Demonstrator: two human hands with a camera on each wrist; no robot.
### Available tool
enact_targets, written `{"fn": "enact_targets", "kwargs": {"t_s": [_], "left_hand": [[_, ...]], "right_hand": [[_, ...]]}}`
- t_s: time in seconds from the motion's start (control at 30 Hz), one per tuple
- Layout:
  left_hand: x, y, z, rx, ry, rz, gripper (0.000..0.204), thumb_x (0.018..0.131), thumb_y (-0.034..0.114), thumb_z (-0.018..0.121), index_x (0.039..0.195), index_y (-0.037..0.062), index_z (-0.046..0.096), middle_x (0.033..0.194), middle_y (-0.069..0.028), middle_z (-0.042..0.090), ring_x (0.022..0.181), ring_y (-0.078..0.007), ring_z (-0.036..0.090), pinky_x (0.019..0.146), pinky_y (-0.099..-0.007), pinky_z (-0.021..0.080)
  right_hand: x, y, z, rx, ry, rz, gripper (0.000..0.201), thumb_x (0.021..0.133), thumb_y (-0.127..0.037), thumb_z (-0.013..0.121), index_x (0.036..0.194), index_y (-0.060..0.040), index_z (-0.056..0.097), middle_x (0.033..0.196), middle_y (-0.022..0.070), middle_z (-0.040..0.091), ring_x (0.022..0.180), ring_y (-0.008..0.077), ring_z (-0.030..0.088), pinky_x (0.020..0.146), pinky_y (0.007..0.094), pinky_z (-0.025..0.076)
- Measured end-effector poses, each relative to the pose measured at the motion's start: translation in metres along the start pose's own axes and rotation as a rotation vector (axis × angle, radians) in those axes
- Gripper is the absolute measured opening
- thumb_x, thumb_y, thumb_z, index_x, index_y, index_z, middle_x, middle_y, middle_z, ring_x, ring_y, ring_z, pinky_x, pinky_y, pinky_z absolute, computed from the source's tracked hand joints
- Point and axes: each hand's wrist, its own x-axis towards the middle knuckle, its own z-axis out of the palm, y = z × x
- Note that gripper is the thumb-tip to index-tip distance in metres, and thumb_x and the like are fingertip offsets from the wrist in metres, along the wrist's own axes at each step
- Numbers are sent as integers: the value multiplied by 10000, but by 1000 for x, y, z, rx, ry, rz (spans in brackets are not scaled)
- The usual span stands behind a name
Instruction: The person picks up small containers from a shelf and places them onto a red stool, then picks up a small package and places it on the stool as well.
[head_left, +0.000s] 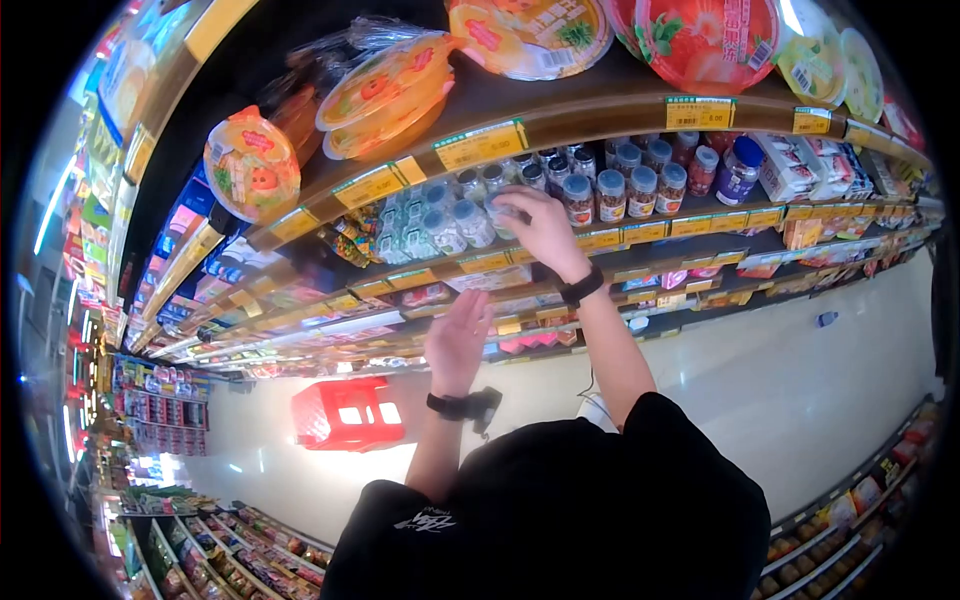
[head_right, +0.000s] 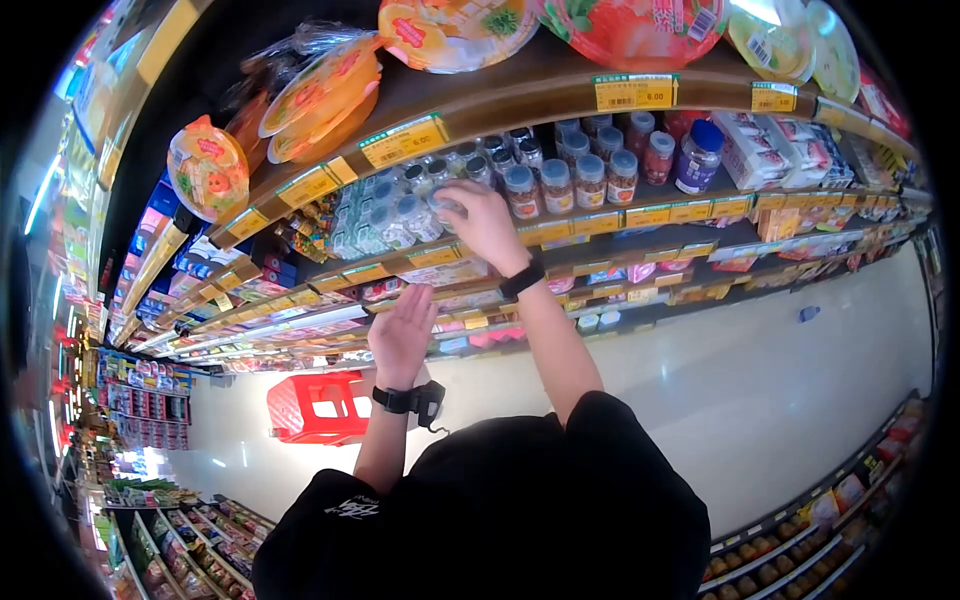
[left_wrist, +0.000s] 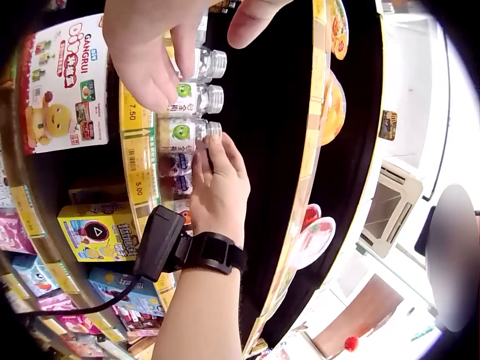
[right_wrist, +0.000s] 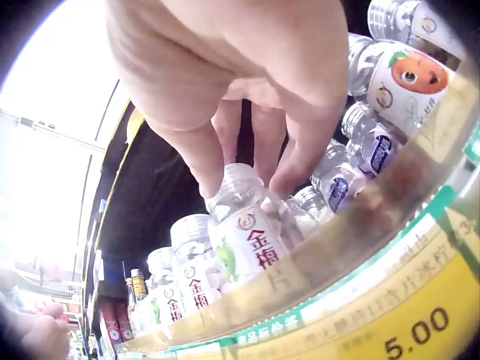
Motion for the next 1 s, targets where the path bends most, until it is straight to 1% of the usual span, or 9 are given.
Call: {"fn": "enact_targets", "kwargs": {"t_s": [0.2,0.33,0.4,0.5,0.6,0.67,0.7,0.77,1.0], "left_hand": [[-14,12,-16,-47,-77,-17,548,865,221,459,1320,-78,400,1374,-187,433,1330,-316,360,1090,-451,302],[-32,31,-36,-55,-31,-9,574,842,253,522,1332,-27,420,1354,-180,458,1303,-313,394,1060,-443,327],[-42,41,-51,-99,-34,20,524,846,268,533,1286,-8,461,1270,-158,516,1236,-306,453,1026,-432,358],[-49,54,-102,-116,-49,-24,386,921,225,455,1205,-36,479,1108,-151,574,1091,-299,550,904,-405,454],[-80,74,-118,98,-27,111,353,923,224,472,1171,-26,495,1047,-148,590,998,-292,583,833,-377,479],[-99,90,-129,-24,75,109,303,919,224,492,1114,-6,525,982,-129,601,916,-265,596,782,-358,491],[-108,95,-150,-52,146,132,287,915,226,498,1095,5,535,958,-114,604,897,-249,597,780,-352,490],[-130,105,-188,-105,247,176,258,906,226,507,1060,23,554,925,-86,607,864,-221,594,778,-342,488],[-220,117,-277,-220,473,287,212,895,235,519,1009,58,544,860,-30,566,823,-174,561,714,-307,453]], "right_hand": [[-1,-5,-1,-17,-125,16,241,816,-71,659,1053,-34,638,1138,108,639,962,254,648,826,307,522],[-13,-13,10,-85,-55,2,295,823,-63,635,1115,-44,605,1277,127,561,1105,277,585,893,322,481],[-28,-34,16,-301,158,-102,286,813,-70,643,1094,-34,607,1295,139,543,1159,281,544,932,326,446],[-59,-62,32,-204,265,-51,172,776,-11,627,946,-7,607,1026,135,596,992,302,579,865,345,455],[-116,-65,61,-142,120,102,96,808,-24,637,903,-25,618,826,105,608,742,214,601,706,307,482],[-168,-53,83,-188,-36,179,139,828,-72,650,955,-21,625,839,94,621,752,181,601,692,282,482],[-188,-57,89,-105,-182,392,160,836,-112,659,965,-21,632,842,98,637,757,158,617,679,281,490],[-220,-63,109,-97,-264,368,109,847,-89,652,940,-33,649,799,60,667,753,110,639,664,254,502],[-245,-96,174,-102,-542,270,115,860,-82,639,933,6,638,825,66,671,736,131,649,640,272,512]]}}
